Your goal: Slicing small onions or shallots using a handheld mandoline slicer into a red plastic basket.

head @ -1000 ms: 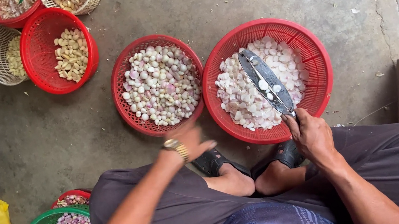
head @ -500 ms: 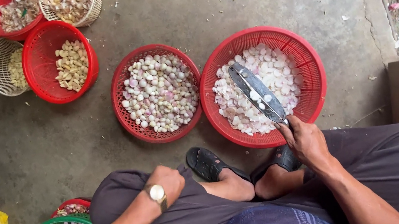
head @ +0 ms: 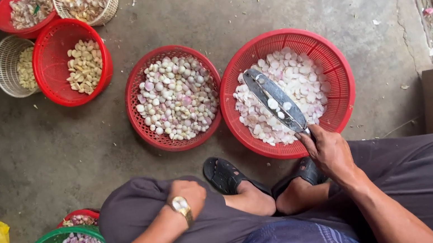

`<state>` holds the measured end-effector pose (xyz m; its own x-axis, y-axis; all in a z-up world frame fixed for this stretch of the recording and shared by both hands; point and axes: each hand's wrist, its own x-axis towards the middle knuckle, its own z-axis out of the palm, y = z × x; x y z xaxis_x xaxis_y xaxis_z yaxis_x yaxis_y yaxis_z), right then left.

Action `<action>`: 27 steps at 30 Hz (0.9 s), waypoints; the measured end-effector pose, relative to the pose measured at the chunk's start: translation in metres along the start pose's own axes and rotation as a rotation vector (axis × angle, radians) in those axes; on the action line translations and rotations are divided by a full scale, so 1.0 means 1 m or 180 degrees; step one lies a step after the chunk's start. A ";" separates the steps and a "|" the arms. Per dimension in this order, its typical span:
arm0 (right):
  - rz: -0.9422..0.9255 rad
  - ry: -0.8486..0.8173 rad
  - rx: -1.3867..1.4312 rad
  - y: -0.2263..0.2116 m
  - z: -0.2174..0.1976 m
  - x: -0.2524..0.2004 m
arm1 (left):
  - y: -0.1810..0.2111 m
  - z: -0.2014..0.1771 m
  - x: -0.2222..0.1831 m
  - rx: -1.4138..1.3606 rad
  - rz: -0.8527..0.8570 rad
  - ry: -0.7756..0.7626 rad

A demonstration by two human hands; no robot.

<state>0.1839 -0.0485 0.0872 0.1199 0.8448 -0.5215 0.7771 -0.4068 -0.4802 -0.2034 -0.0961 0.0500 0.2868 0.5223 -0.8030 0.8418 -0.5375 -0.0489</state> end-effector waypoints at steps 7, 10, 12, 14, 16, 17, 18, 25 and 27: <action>-0.0242 0.0173 -0.0243 0.011 0.006 0.000 | 0.043 -0.140 0.016 -0.3518 -0.0005 0.1552; -0.0467 0.0247 -0.0416 0.021 0.014 -0.004 | 0.088 -0.110 0.105 -0.6729 0.0639 0.1917; -0.0612 0.0332 -0.0560 0.025 0.017 -0.005 | 0.114 -0.090 0.157 -0.7430 0.0543 0.1997; -0.0612 0.0350 -0.0543 0.026 0.018 -0.005 | 0.122 -0.084 0.174 -0.7513 0.0512 0.2003; -0.0614 0.0348 -0.0530 0.028 0.017 -0.006 | 0.128 -0.088 0.178 -0.7607 0.0454 0.2008; -0.0624 0.0360 -0.0561 0.027 0.016 -0.005 | 0.127 -0.096 0.173 -0.7536 0.0323 0.1982; -0.0635 0.0373 -0.0593 0.026 0.015 -0.004 | 0.126 -0.103 0.168 -0.7462 0.0193 0.1956; -0.0684 0.0471 -0.0816 0.025 0.019 -0.003 | 0.126 -0.108 0.160 -0.6771 -0.0342 0.1921; -0.0651 0.0407 -0.0726 0.022 0.019 -0.004 | 0.124 -0.116 0.154 -0.7189 -0.0229 0.1697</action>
<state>0.1891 -0.0673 0.0653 0.0123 0.9436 -0.3309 0.9096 -0.1480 -0.3881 -0.0014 -0.0055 -0.0108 -0.0210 0.7669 -0.6414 -0.2704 0.6132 0.7422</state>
